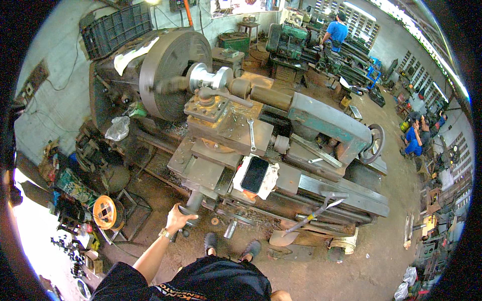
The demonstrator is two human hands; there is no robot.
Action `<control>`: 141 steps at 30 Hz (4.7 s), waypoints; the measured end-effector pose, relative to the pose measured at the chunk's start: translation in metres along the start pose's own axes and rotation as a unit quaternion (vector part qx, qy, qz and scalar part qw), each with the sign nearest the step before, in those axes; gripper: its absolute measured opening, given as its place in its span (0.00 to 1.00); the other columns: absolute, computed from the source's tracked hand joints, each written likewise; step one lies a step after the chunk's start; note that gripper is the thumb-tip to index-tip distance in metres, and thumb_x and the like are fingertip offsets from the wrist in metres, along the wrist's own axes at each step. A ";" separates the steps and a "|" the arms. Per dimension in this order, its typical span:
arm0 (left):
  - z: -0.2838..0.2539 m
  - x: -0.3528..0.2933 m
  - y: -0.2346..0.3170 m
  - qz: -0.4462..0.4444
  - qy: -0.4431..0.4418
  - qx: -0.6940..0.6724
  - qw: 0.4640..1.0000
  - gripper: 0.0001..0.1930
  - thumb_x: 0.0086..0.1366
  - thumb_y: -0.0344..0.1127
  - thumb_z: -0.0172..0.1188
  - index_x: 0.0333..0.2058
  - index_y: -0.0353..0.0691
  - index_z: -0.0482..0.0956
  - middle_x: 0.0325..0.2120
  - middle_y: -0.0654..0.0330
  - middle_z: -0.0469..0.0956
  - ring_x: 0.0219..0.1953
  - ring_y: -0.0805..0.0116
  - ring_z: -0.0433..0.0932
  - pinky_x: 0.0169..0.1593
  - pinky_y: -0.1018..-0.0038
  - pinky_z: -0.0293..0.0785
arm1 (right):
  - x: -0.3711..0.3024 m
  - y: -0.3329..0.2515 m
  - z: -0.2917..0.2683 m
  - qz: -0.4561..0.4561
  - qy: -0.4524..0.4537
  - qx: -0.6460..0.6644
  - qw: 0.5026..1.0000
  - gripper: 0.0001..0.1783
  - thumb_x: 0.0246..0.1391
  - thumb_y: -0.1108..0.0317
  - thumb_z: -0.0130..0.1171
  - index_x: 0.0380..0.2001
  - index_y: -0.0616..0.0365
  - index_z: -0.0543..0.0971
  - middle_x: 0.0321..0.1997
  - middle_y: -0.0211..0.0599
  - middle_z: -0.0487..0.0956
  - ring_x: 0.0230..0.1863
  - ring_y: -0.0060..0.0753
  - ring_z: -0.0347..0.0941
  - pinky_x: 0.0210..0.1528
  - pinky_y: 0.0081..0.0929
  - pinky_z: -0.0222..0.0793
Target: The person operates a metal lathe, using both hands to turn the control handles and adjust the machine while a cylindrical metal workpiece rotates. The person repeatedly moves the tool carriage and makes small adjustments to the lathe controls.
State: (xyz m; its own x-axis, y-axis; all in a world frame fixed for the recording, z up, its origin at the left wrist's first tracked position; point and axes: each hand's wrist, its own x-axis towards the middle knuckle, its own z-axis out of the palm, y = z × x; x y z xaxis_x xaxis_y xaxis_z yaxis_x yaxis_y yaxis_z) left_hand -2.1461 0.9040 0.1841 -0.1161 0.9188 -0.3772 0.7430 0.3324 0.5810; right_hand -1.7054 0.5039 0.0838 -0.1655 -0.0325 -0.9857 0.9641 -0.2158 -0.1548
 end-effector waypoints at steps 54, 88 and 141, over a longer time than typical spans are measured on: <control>0.000 -0.001 0.001 -0.005 0.002 0.009 1.000 0.62 0.34 0.63 0.81 0.63 0.27 0.66 0.52 0.41 0.79 0.55 0.50 0.79 0.59 0.63 0.74 | 0.032 0.038 -0.018 -0.070 -0.072 0.024 0.995 0.31 0.30 0.54 0.72 0.42 0.59 0.86 0.51 0.52 0.83 0.56 0.44 0.79 0.50 0.36 0.74; 0.008 0.004 -0.002 0.000 0.009 -0.009 1.000 0.57 0.37 0.58 0.81 0.60 0.27 0.66 0.55 0.41 0.76 0.57 0.45 0.76 0.60 0.58 0.74 | -0.120 -0.108 -0.260 -0.189 0.437 0.205 0.855 0.40 0.54 0.32 0.61 0.44 0.65 0.81 0.47 0.55 0.83 0.48 0.52 0.79 0.50 0.45 0.73; 0.011 0.013 -0.011 0.083 -0.015 0.018 0.996 0.55 0.43 0.57 0.80 0.60 0.21 0.65 0.53 0.35 0.74 0.55 0.39 0.74 0.60 0.52 0.70 | -0.017 -0.217 -0.351 -0.048 0.384 0.322 0.864 0.54 0.26 0.22 0.70 0.47 0.59 0.85 0.53 0.49 0.83 0.55 0.50 0.79 0.58 0.43 0.73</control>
State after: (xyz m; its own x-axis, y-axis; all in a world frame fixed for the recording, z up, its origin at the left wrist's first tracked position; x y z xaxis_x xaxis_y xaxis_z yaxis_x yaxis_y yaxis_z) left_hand -2.1486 0.9101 0.1651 0.0288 0.9536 -0.2997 0.7731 0.1688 0.6114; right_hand -1.8384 0.8940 0.1101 0.1853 0.6196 -0.7628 0.5978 -0.6871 -0.4130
